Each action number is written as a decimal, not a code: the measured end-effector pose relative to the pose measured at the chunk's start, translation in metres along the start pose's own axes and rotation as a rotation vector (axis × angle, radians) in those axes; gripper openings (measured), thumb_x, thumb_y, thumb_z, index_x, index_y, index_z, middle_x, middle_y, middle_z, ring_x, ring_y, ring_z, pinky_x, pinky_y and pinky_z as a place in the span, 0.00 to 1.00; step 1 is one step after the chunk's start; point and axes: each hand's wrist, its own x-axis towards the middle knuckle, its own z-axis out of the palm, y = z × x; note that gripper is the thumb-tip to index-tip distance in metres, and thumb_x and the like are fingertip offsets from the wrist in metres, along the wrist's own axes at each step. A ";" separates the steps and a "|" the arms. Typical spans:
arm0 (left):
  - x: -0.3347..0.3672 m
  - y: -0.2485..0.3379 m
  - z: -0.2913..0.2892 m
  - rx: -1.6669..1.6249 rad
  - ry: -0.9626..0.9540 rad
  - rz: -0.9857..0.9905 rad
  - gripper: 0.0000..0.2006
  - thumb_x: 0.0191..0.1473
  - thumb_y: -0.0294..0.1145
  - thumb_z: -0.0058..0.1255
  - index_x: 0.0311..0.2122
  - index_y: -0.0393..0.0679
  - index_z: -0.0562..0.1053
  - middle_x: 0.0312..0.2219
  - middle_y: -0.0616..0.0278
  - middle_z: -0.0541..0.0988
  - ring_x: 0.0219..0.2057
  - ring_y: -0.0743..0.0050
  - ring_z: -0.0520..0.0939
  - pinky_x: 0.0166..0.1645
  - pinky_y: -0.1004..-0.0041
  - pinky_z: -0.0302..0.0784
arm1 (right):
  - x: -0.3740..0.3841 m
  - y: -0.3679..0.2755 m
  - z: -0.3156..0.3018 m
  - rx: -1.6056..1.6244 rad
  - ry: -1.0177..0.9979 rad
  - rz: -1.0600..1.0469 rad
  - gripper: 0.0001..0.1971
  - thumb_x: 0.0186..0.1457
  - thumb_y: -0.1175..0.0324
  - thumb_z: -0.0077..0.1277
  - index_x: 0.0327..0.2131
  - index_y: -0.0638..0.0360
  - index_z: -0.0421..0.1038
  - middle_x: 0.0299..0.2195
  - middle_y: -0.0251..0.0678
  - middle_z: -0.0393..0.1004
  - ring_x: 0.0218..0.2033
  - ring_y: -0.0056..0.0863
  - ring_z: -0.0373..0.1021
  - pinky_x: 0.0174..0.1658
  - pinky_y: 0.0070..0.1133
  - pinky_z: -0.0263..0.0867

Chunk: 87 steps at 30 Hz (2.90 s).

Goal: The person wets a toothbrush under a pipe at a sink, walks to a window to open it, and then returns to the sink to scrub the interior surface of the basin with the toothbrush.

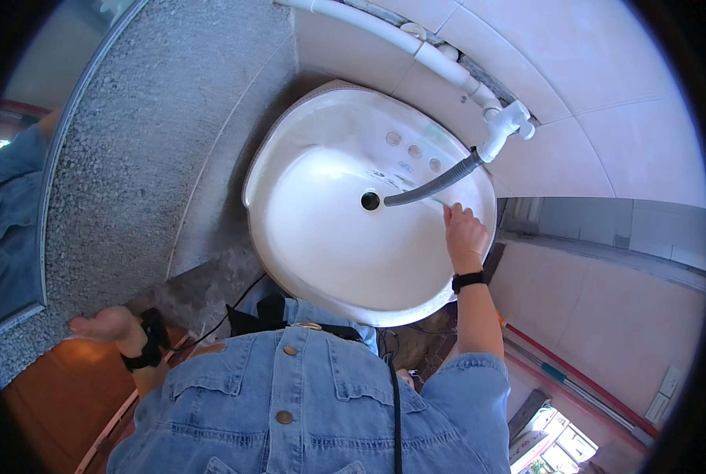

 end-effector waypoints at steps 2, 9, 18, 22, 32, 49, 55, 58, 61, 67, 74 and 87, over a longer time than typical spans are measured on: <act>-0.003 0.001 -0.003 -0.025 0.005 -0.026 0.29 0.59 0.46 0.21 0.52 0.26 0.51 0.51 0.45 0.58 0.46 0.61 0.66 0.50 0.69 0.65 | -0.005 0.001 -0.005 -0.022 -0.049 0.018 0.14 0.54 0.54 0.40 0.23 0.50 0.64 0.17 0.31 0.68 0.16 0.30 0.69 0.19 0.25 0.66; -0.002 -0.005 -0.008 -0.059 -0.063 -0.074 0.30 0.59 0.47 0.19 0.54 0.26 0.48 0.52 0.45 0.56 0.50 0.58 0.63 0.53 0.68 0.62 | 0.017 -0.023 -0.003 0.009 0.046 -0.025 0.13 0.54 0.53 0.40 0.23 0.50 0.64 0.17 0.32 0.68 0.16 0.30 0.69 0.18 0.25 0.66; -0.012 -0.019 -0.032 0.182 -0.141 -0.044 0.30 0.59 0.48 0.19 0.55 0.28 0.47 0.53 0.45 0.55 0.50 0.57 0.63 0.53 0.69 0.62 | -0.001 -0.005 0.005 0.091 -0.184 -0.040 0.15 0.55 0.53 0.38 0.25 0.51 0.66 0.18 0.37 0.71 0.18 0.36 0.71 0.19 0.29 0.66; -0.006 -0.008 -0.010 -0.103 -0.062 -0.139 0.31 0.58 0.49 0.20 0.55 0.29 0.46 0.53 0.45 0.55 0.50 0.57 0.63 0.53 0.69 0.63 | 0.019 -0.051 0.037 0.099 -0.226 -0.072 0.15 0.54 0.53 0.39 0.27 0.52 0.67 0.20 0.39 0.73 0.20 0.37 0.72 0.22 0.31 0.67; -0.010 -0.023 -0.029 0.004 -0.144 -0.119 0.33 0.59 0.50 0.17 0.56 0.27 0.44 0.54 0.42 0.53 0.52 0.56 0.62 0.55 0.67 0.62 | 0.026 -0.041 -0.023 0.296 -0.373 0.132 0.17 0.55 0.54 0.36 0.30 0.56 0.69 0.23 0.45 0.73 0.25 0.45 0.71 0.31 0.38 0.66; -0.002 0.002 -0.004 -0.124 -0.039 -0.133 0.31 0.57 0.46 0.24 0.56 0.30 0.43 0.54 0.43 0.51 0.51 0.56 0.61 0.54 0.66 0.61 | 0.052 -0.096 0.000 0.769 -0.028 0.039 0.16 0.56 0.58 0.35 0.27 0.56 0.70 0.26 0.44 0.73 0.30 0.47 0.69 0.32 0.36 0.65; 0.002 0.006 0.000 -0.034 -0.056 -0.087 0.30 0.58 0.46 0.21 0.56 0.29 0.44 0.53 0.42 0.52 0.51 0.57 0.62 0.53 0.67 0.63 | 0.075 -0.126 -0.021 0.682 -0.110 -0.144 0.12 0.54 0.65 0.36 0.25 0.57 0.68 0.24 0.42 0.71 0.28 0.46 0.69 0.32 0.36 0.65; -0.007 -0.008 -0.018 0.017 -0.100 -0.132 0.31 0.58 0.48 0.21 0.56 0.29 0.43 0.53 0.42 0.52 0.51 0.56 0.61 0.53 0.68 0.62 | 0.082 -0.086 0.000 0.756 -0.043 0.024 0.18 0.57 0.59 0.34 0.23 0.59 0.68 0.22 0.46 0.72 0.26 0.47 0.69 0.29 0.37 0.65; -0.010 -0.008 -0.010 -0.130 -0.054 -0.167 0.32 0.58 0.49 0.21 0.56 0.30 0.43 0.53 0.42 0.53 0.51 0.55 0.62 0.54 0.67 0.62 | 0.069 -0.081 0.002 0.727 -0.022 -0.037 0.21 0.57 0.56 0.33 0.21 0.62 0.68 0.21 0.48 0.72 0.27 0.48 0.69 0.30 0.37 0.65; -0.002 -0.002 -0.005 -0.107 -0.058 -0.097 0.33 0.57 0.51 0.23 0.57 0.31 0.43 0.54 0.43 0.52 0.50 0.55 0.63 0.54 0.66 0.62 | 0.047 -0.036 0.022 0.662 -0.312 0.151 0.20 0.57 0.54 0.31 0.34 0.57 0.70 0.34 0.51 0.71 0.37 0.49 0.67 0.38 0.37 0.64; -0.005 -0.010 -0.013 -0.099 -0.091 -0.081 0.31 0.58 0.48 0.24 0.58 0.32 0.41 0.54 0.43 0.51 0.51 0.56 0.61 0.54 0.67 0.61 | 0.007 -0.040 -0.001 0.521 -0.449 0.198 0.24 0.58 0.55 0.28 0.27 0.65 0.70 0.30 0.55 0.71 0.34 0.51 0.68 0.39 0.41 0.62; -0.002 -0.008 -0.010 -0.127 -0.059 -0.015 0.31 0.58 0.44 0.24 0.58 0.32 0.37 0.56 0.44 0.48 0.53 0.56 0.60 0.56 0.67 0.58 | 0.011 -0.023 0.004 0.597 -0.431 0.304 0.25 0.57 0.54 0.30 0.27 0.67 0.70 0.29 0.56 0.71 0.34 0.53 0.68 0.39 0.40 0.63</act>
